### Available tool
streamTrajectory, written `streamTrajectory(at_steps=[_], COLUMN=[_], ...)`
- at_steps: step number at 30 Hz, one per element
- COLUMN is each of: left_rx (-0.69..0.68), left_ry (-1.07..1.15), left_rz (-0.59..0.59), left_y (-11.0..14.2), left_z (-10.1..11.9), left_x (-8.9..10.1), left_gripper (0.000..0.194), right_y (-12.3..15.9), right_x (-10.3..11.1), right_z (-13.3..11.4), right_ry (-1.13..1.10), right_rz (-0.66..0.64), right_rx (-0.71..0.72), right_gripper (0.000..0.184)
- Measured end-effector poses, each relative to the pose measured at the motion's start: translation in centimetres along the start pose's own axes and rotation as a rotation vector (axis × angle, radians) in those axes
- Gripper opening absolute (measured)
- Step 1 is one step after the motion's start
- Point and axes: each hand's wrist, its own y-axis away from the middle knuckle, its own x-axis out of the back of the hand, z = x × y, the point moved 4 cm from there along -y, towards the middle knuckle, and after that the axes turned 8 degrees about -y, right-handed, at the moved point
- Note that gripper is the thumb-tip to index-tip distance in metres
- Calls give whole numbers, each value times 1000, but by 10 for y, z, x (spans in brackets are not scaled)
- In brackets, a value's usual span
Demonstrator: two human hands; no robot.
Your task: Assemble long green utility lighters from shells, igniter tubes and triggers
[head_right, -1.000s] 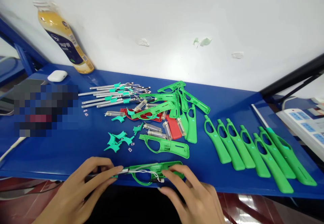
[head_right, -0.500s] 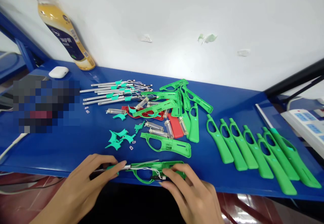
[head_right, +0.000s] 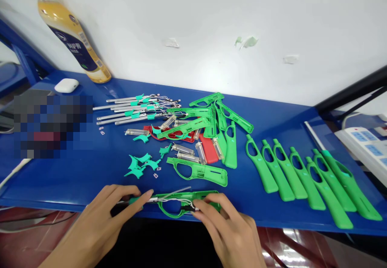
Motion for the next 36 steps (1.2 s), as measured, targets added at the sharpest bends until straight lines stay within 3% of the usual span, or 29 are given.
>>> streamTrajectory(at_steps=[9, 15, 20, 24, 30, 36], left_rx=[-45, -39, -36, -40, -19, 43], left_ry=[-20, -115, -151, -114, 37, 218], left_rz=[50, 39, 25, 129, 75, 60], left_y=[-9, -4, -5, -9, -10, -5], left_z=[9, 3, 11, 14, 3, -4], left_x=[4, 4, 4, 6, 0, -7], left_gripper=[70, 83, 73, 68, 80, 64], right_y=[-2, 0, -1, 0, 1, 2], right_x=[0, -2, -2, -3, -3, -1], right_z=[-2, 0, 0, 1, 1, 2], right_ry=[-50, -92, -132, -137, -131, -98], right_rz=[77, 82, 80, 90, 111, 108], right_rx=[-31, -44, -58, -73, -68, -10], right_gripper=[30, 26, 24, 25, 23, 23])
